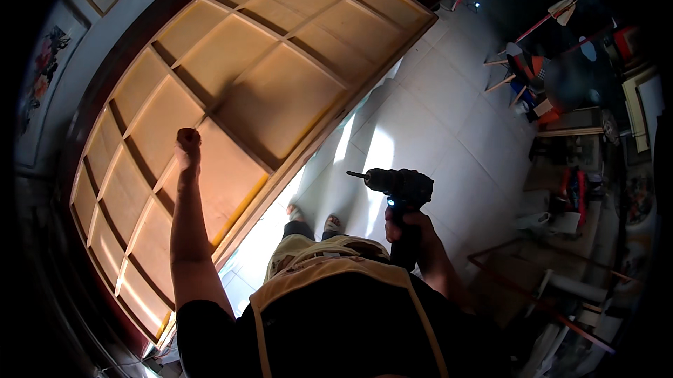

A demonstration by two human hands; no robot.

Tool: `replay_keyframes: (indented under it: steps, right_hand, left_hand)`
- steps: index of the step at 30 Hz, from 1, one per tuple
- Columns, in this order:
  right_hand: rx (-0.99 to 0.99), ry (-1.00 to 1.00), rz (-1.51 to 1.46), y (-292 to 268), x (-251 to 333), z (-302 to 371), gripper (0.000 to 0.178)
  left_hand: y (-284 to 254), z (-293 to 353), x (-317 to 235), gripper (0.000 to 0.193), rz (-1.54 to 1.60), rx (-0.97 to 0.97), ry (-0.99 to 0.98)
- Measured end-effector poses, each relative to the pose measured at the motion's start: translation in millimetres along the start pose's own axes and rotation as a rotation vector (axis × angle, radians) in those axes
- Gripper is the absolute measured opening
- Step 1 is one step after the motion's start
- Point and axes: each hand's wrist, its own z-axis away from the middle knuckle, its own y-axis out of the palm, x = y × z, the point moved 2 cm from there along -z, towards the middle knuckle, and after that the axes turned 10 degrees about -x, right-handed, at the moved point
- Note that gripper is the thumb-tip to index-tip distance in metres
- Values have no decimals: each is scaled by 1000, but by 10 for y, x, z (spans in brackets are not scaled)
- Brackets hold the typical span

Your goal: The person uses a cordless drill to drive screws into the wooden frame of a large, grid-patterned panel. They systematically move along the edges and internal supports of the panel, securing the structure while it rests on a workbench.

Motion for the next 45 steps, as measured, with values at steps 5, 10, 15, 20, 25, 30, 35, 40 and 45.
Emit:
replay_keyframes:
  steps: [5, 10, 15, 20, 25, 30, 35, 40, 45]
  right_hand:
    - [-18, -22, 36, 8, 512, -409, 46]
    - [3, -14, 90, 30, 1130, -911, 47]
    - [-23, -54, 32, -28, 1712, -1206, 48]
    - [-32, -55, -50, -313, 2183, -1551, 47]
    - [-100, -46, 50, -611, 2902, -1875, 42]
    - [133, 49, 185, -1256, 3800, -2373, 47]
    - [299, 67, 404, -1268, 4535, -2865, 49]
    - [338, -37, 635, -873, 4832, -3185, 47]
    - [398, -51, 688, -697, 4836, -3392, 45]
  left_hand:
    - [462, -223, -483, 4, 83, 41, -1]
    - [1207, -387, -982, 9, 174, 135, 25]
    - [2185, -584, -1338, 5, 263, 210, 17]
    - [3247, -690, -1605, 5, 182, 276, 167]
    - [4023, -613, -1662, 13, -88, 113, 313]
    - [4288, -268, -2439, 8, -8, 62, 17]
    - [4621, 459, -3499, 8, 1136, 215, -832]
    - [4737, 772, -4144, 7, 1425, 158, -926]
    - [4720, 769, -4268, 7, 1499, 123, -913]
